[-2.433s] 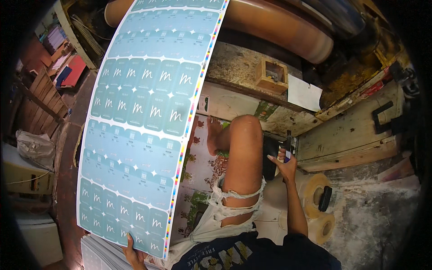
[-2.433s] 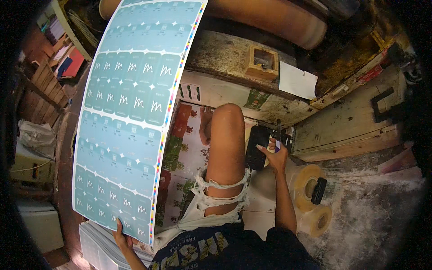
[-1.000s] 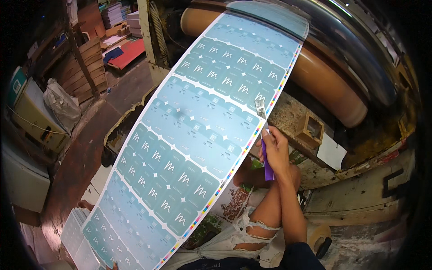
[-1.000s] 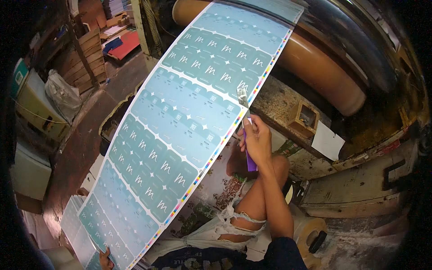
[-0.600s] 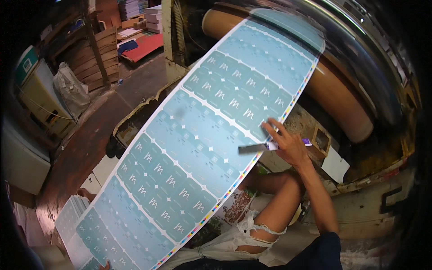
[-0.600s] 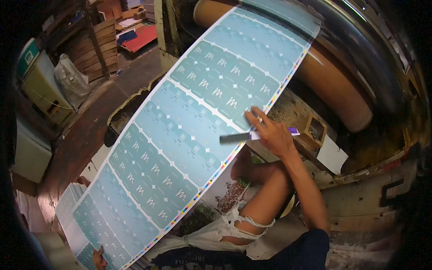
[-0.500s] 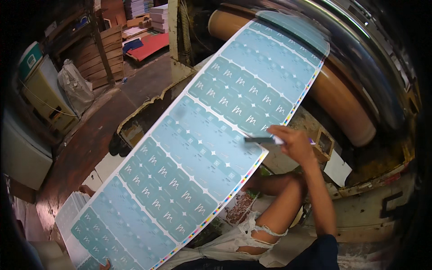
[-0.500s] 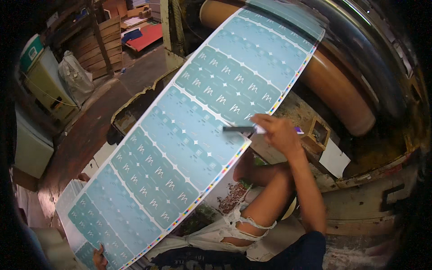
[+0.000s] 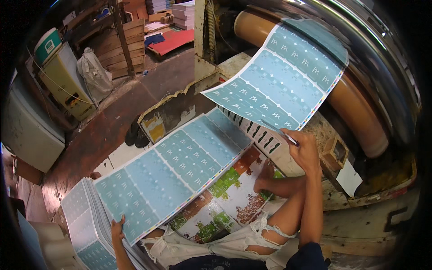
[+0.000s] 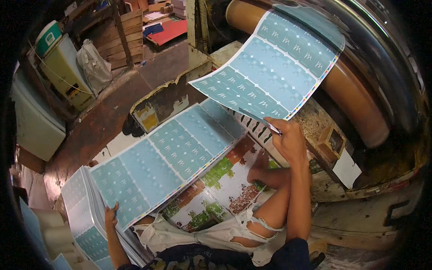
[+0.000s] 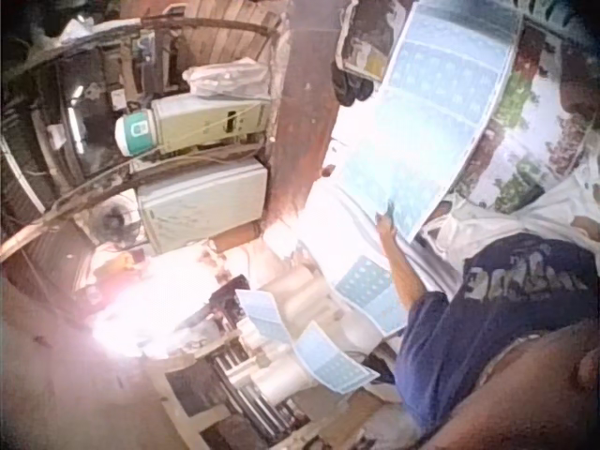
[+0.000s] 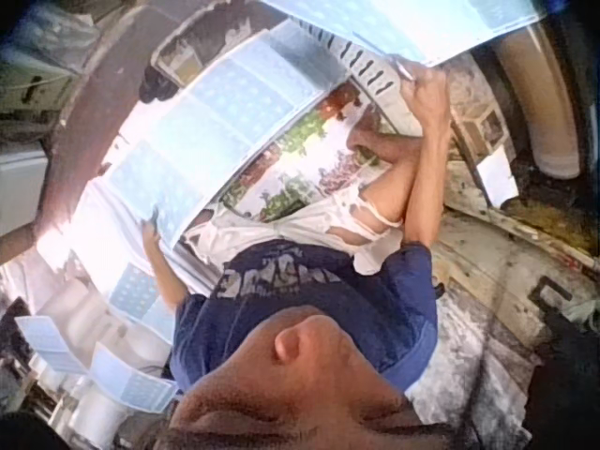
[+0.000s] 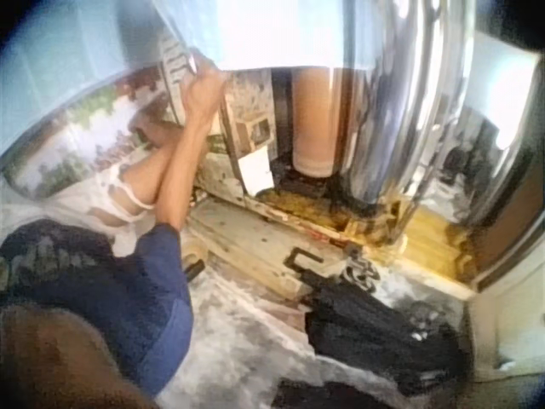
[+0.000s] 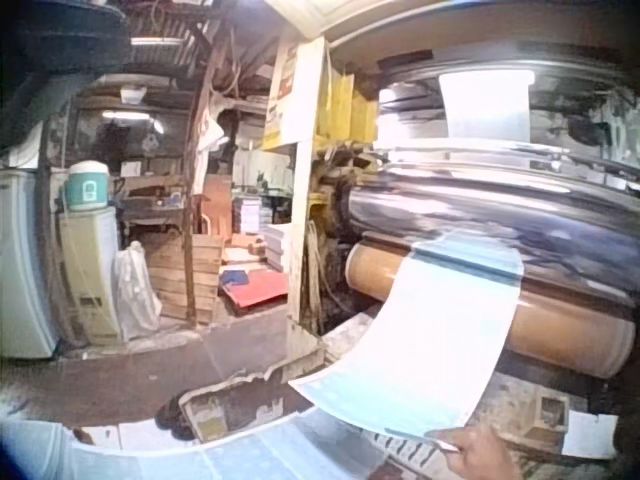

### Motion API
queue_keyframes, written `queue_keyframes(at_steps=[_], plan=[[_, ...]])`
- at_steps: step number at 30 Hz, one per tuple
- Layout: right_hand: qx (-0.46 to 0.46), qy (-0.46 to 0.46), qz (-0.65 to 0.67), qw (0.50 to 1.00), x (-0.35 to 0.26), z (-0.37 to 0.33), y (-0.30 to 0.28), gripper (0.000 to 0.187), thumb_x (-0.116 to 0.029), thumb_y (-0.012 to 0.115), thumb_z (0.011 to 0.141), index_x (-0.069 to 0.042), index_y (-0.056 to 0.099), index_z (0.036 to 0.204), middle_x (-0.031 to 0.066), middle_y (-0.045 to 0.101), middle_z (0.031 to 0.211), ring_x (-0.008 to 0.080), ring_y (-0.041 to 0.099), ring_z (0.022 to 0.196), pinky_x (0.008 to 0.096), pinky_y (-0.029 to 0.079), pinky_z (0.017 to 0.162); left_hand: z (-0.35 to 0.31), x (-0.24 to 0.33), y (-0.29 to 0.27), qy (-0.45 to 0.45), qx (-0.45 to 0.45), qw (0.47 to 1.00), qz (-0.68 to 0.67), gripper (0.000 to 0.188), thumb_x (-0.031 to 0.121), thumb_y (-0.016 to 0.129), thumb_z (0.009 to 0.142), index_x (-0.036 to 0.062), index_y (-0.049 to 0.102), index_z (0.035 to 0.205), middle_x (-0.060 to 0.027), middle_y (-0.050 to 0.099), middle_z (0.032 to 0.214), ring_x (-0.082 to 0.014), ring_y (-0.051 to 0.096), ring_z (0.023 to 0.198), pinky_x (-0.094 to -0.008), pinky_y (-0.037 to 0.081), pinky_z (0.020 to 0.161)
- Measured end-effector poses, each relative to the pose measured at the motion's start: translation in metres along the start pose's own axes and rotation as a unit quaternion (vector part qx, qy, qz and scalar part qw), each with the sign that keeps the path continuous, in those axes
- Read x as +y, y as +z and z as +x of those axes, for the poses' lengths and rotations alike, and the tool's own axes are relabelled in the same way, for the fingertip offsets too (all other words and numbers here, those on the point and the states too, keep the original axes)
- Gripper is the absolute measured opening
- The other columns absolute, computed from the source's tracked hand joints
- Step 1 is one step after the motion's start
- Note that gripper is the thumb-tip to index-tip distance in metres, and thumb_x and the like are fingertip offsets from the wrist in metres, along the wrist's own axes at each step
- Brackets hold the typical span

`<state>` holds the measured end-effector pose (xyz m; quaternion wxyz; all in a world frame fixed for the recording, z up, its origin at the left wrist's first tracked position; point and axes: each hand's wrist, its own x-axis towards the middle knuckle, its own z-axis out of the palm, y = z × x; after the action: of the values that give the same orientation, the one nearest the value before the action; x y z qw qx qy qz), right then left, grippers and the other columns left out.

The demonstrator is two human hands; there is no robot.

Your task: The person uses a small cutting tool to trim or separate sheets of printed paper that are coming off a large industrial roller in a workshop.

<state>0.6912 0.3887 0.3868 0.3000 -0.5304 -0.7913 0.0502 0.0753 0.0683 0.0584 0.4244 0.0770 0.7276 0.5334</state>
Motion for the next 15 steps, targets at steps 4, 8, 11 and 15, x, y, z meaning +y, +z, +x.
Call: queue_keyframes(at_steps=[4,8,11,15], plan=[[0.051,0.017,0.042,0.998,-0.127,-0.09,0.098,0.035,0.004,0.054,0.071,-0.002,0.07,0.101,0.0203,0.069,0.09,0.0318,0.069,0.078,0.0357,0.052,0.069,0.098,-0.058,-0.06,0.034,-0.022,0.999,0.001,0.041,0.009,0.073,0.083,-0.0052,0.055,0.117,-0.015,0.065,0.104,-0.0235,0.063,0.087,-0.0362,0.053,0.073],[0.037,0.035,0.049,0.997,-0.2,-0.157,0.155,0.038,0.005,0.052,0.071,-0.003,0.069,0.104,0.0207,0.069,0.092,0.0298,0.069,0.078,0.034,0.052,0.071,0.132,-0.082,-0.055,0.006,-0.017,0.993,0.114,0.037,0.008,0.072,0.083,-0.0062,0.058,0.114,-0.0148,0.066,0.102,-0.0238,0.063,0.085,-0.0355,0.052,0.073],[0.048,0.022,0.087,0.995,-0.23,-0.158,0.162,0.039,0.006,0.051,0.07,-0.002,0.069,0.105,0.0205,0.069,0.092,0.0298,0.07,0.082,0.0325,0.053,0.076,0.164,-0.107,-0.079,0.045,-0.001,0.999,-0.023,0.032,0.006,0.07,0.084,-0.0068,0.06,0.111,-0.014,0.067,0.099,-0.0229,0.063,0.083,-0.0344,0.051,0.074],[0.05,0.054,0.075,0.994,-0.238,-0.158,0.148,0.035,0.005,0.056,0.072,-0.004,0.071,0.102,0.0171,0.071,0.091,0.0216,0.069,0.074,0.0275,0.051,0.066,0.164,-0.098,-0.058,0.075,0.035,0.989,0.122,0.054,0.013,0.075,0.08,-0.0068,0.052,0.124,-0.021,0.062,0.111,-0.0289,0.061,0.101,-0.0401,0.048,0.086]])
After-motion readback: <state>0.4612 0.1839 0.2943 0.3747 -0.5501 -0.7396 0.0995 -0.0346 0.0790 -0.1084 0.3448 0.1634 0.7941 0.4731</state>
